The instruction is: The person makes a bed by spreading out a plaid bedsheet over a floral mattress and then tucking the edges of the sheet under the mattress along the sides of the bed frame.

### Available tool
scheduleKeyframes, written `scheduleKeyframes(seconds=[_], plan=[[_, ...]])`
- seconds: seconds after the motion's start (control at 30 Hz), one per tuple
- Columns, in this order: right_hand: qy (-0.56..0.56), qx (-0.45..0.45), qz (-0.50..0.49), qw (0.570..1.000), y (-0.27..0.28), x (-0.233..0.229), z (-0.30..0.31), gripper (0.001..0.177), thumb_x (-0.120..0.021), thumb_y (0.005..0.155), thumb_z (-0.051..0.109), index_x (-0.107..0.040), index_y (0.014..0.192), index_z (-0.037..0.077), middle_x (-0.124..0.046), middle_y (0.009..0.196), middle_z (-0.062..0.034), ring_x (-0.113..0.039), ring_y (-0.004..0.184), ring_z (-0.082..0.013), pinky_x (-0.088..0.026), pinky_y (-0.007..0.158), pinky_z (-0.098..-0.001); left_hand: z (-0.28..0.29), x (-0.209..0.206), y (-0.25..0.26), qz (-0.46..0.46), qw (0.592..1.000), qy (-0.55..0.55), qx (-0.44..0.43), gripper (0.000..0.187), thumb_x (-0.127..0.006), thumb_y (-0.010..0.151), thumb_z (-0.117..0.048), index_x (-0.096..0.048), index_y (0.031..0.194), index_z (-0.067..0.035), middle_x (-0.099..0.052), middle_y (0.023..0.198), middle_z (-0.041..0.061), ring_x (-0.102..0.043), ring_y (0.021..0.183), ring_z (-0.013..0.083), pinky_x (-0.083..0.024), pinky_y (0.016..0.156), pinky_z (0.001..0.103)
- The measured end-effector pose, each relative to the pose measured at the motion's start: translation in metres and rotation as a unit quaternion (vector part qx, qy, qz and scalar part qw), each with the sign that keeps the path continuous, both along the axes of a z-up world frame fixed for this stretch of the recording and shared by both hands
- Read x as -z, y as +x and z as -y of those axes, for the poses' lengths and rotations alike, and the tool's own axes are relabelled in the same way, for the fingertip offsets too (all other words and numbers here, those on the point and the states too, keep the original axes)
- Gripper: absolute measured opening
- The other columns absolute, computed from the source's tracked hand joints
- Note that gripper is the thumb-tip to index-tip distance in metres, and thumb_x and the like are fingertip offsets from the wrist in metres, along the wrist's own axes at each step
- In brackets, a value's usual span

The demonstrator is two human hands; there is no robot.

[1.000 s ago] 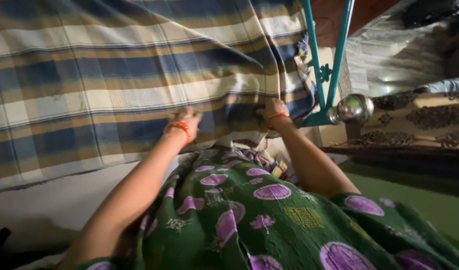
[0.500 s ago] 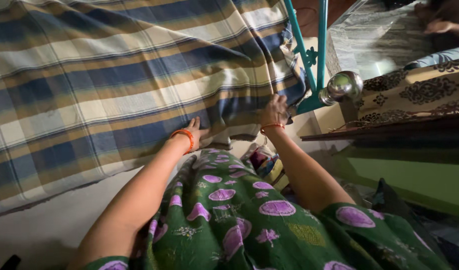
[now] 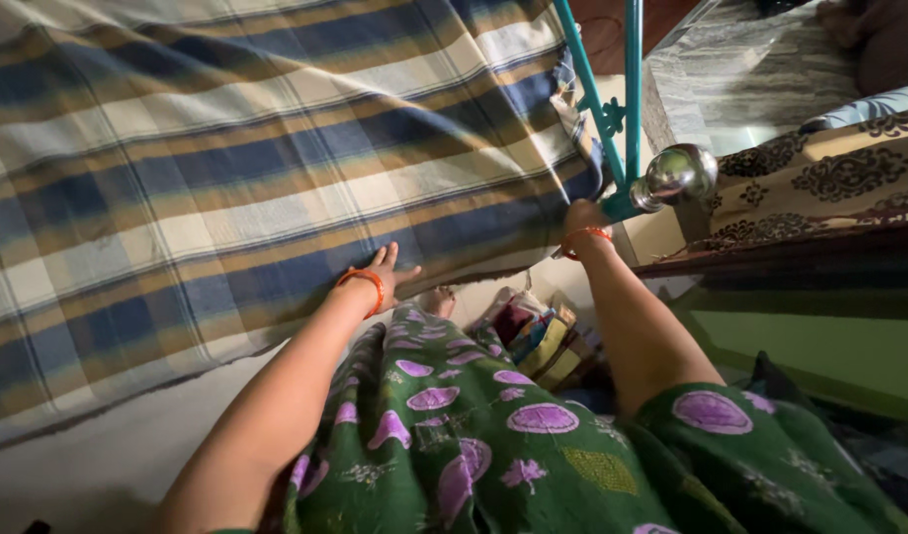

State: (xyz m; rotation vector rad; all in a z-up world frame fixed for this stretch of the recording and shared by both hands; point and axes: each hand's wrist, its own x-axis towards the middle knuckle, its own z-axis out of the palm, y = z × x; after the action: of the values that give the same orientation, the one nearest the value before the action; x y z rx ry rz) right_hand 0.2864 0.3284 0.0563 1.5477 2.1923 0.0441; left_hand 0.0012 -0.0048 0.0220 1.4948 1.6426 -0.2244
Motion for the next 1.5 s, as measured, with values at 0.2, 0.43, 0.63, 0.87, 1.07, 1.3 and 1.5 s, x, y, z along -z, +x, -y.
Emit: scheduleKeyframes(seconds=[0.2, 0.43, 0.63, 0.87, 1.07, 1.3, 1.5], plan=[[0.142, -0.047, -0.27, 0.951, 0.013, -0.013, -0.013, 0.017, -0.066, 0.095, 0.017, -0.075, 0.105, 0.007, -0.072, 0.118, -0.0225, -0.073, 0.103, -0.0405, -0.06, 0.087, -0.0464, -0.008, 0.019, -0.007, 0.011, 1.0, 0.006, 0.025, 0.08, -0.067, 0.097, -0.031, -0.021, 0.16, -0.048, 0.017, 0.171, 0.018, 0.004, 0.16, 0.0365, -0.022, 0.126, 0.054], [0.045, 0.024, -0.05, 0.997, -0.035, -0.023, 0.012, 0.076, -0.096, 0.061, 0.017, -0.054, 0.122, -0.002, -0.062, 0.122, -0.025, -0.07, 0.106, -0.0346, -0.061, 0.086, -0.0375, -0.021, 0.042, -0.017, 0.027, 0.998, -0.035, 0.048, 0.075, -0.063, 0.1, -0.028, -0.023, 0.16, -0.051, 0.018, 0.171, 0.019, 0.004, 0.16, 0.0352, -0.019, 0.128, 0.046], [0.094, 0.096, -0.21, 0.968, -0.041, -0.008, 0.008, 0.055, -0.088, 0.078, 0.029, -0.059, 0.116, 0.002, -0.062, 0.121, -0.027, -0.068, 0.103, -0.0429, -0.058, 0.085, -0.0467, -0.029, 0.044, -0.016, 0.026, 0.996, -0.05, 0.071, 0.074, -0.066, 0.1, -0.031, -0.026, 0.159, -0.051, 0.016, 0.169, 0.02, 0.003, 0.16, 0.0361, -0.016, 0.129, 0.047], [0.09, 0.018, -0.252, 0.963, -0.061, 0.01, -0.021, 0.038, -0.069, 0.093, 0.036, -0.063, 0.116, 0.007, -0.066, 0.116, -0.0263, -0.069, 0.098, -0.0435, -0.056, 0.081, -0.054, -0.059, 0.023, -0.033, 0.031, 0.998, -0.047, 0.001, 0.051, -0.067, 0.092, -0.037, -0.061, 0.143, -0.035, -0.062, 0.148, 0.005, -0.059, 0.135, 0.0283, -0.047, 0.114, 0.041], [0.019, -0.037, -0.242, 0.969, -0.087, 0.033, -0.079, 0.024, -0.064, 0.091, 0.028, -0.067, 0.111, 0.014, -0.073, 0.108, -0.0195, -0.071, 0.104, -0.0377, -0.057, 0.083, -0.0513, -0.089, 0.006, -0.037, 0.011, 0.992, -0.046, 0.117, 0.051, -0.065, 0.093, -0.047, -0.062, 0.141, -0.031, -0.062, 0.144, 0.0, -0.058, 0.132, 0.0272, -0.046, 0.111, 0.043], [0.017, -0.103, -0.3, 0.948, -0.175, -0.012, -0.083, 0.023, -0.065, 0.093, 0.028, -0.066, 0.105, 0.007, -0.067, 0.106, -0.0184, -0.069, 0.099, -0.0417, -0.056, 0.08, -0.0509, -0.132, 0.035, -0.053, 0.06, 0.998, 0.035, 0.014, 0.044, -0.065, 0.091, -0.037, -0.066, 0.133, -0.026, -0.066, 0.137, 0.005, -0.06, 0.129, 0.027, -0.047, 0.111, 0.042], [0.035, -0.159, -0.127, 0.978, -0.209, -0.005, -0.088, 0.035, -0.072, 0.075, 0.018, -0.07, 0.107, 0.006, -0.072, 0.107, -0.0188, -0.072, 0.103, -0.0326, -0.059, 0.083, -0.041, -0.189, -0.026, -0.096, -0.009, 0.978, 0.147, -0.15, 0.055, -0.066, 0.096, -0.028, -0.048, 0.148, -0.029, -0.021, 0.166, 0.018, -0.023, 0.153, 0.0343, -0.021, 0.122, 0.063]])
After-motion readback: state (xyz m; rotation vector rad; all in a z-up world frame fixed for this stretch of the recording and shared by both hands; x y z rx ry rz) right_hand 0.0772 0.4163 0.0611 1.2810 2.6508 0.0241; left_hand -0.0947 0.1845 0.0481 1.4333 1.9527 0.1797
